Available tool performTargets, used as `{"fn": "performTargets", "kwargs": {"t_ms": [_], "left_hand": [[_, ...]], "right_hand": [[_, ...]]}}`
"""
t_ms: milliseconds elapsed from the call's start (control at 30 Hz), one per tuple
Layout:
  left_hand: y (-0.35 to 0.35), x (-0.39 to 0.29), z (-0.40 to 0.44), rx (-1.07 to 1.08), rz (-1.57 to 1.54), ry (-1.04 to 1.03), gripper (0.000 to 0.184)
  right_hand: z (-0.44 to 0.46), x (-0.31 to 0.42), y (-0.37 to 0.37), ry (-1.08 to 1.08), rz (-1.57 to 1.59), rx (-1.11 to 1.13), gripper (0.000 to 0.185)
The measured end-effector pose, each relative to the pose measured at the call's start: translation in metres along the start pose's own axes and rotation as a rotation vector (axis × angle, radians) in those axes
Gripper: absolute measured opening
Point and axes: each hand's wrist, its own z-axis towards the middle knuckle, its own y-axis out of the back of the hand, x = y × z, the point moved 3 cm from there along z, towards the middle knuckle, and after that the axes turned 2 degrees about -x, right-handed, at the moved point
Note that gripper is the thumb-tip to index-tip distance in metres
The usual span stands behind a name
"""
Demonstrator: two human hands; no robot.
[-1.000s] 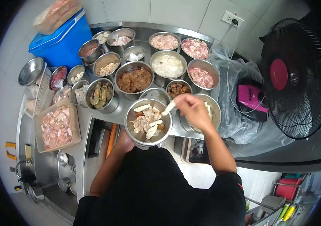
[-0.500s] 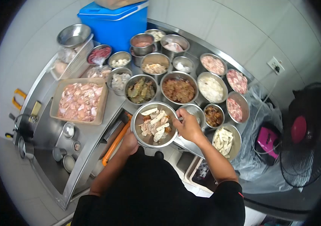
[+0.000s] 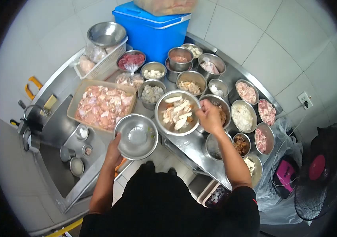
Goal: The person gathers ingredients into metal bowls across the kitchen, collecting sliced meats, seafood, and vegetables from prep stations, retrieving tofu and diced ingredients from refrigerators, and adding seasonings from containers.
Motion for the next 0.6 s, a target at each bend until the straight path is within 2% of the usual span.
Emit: {"fn": "performTargets", "kwargs": {"t_ms": [33, 67, 133, 200, 267, 333, 367, 400, 467, 533, 600], "left_hand": [[-0.003, -0.017, -0.003, 0.009, 0.028, 0.007, 0.042], [-0.006, -0.029, 0.0, 0.032, 0.034, 0.002, 0.042], [-0.011, -0.05, 0.004, 0.08, 0.141, -0.017, 0.043], [-0.022, -0.064, 0.011, 0.125, 0.214, -0.067, 0.046], [-0.023, -0.067, 0.023, 0.185, 0.333, -0.017, 0.047], [-0.019, -0.067, 0.034, 0.222, 0.406, 0.03, 0.047], [-0.017, -0.066, 0.039, 0.206, 0.5, 0.041, 0.046], [-0.015, -0.067, 0.043, 0.188, 0.594, 0.053, 0.045], [-0.013, -0.071, 0.045, 0.193, 0.607, 0.052, 0.045], [-0.009, -0.074, 0.049, 0.113, 0.5, -0.018, 0.043], [-0.009, -0.079, 0.054, 0.122, 0.453, -0.018, 0.043]], "right_hand": [[0.01, -0.014, -0.009, 0.153, 0.001, 0.007, 0.004], [0.01, 0.0, -0.018, 0.105, -0.018, 0.061, 0.009], [0.016, 0.006, -0.041, 0.143, -0.182, 0.18, 0.01], [0.022, 0.009, -0.071, 0.148, -0.101, 0.363, 0.014], [0.024, 0.016, -0.099, 0.153, -0.023, 0.471, 0.016], [0.031, 0.025, -0.118, 0.362, -0.075, 0.466, 0.018], [0.034, 0.027, -0.124, 0.346, -0.116, 0.549, 0.019], [0.039, 0.031, -0.126, 0.349, -0.117, 0.537, 0.019], [0.049, 0.04, -0.131, 0.261, -0.041, 0.641, 0.019], [0.064, 0.044, -0.136, 0.233, 0.026, 0.653, 0.02], [0.08, 0.06, -0.138, 0.169, 0.012, 0.822, 0.022]]}}
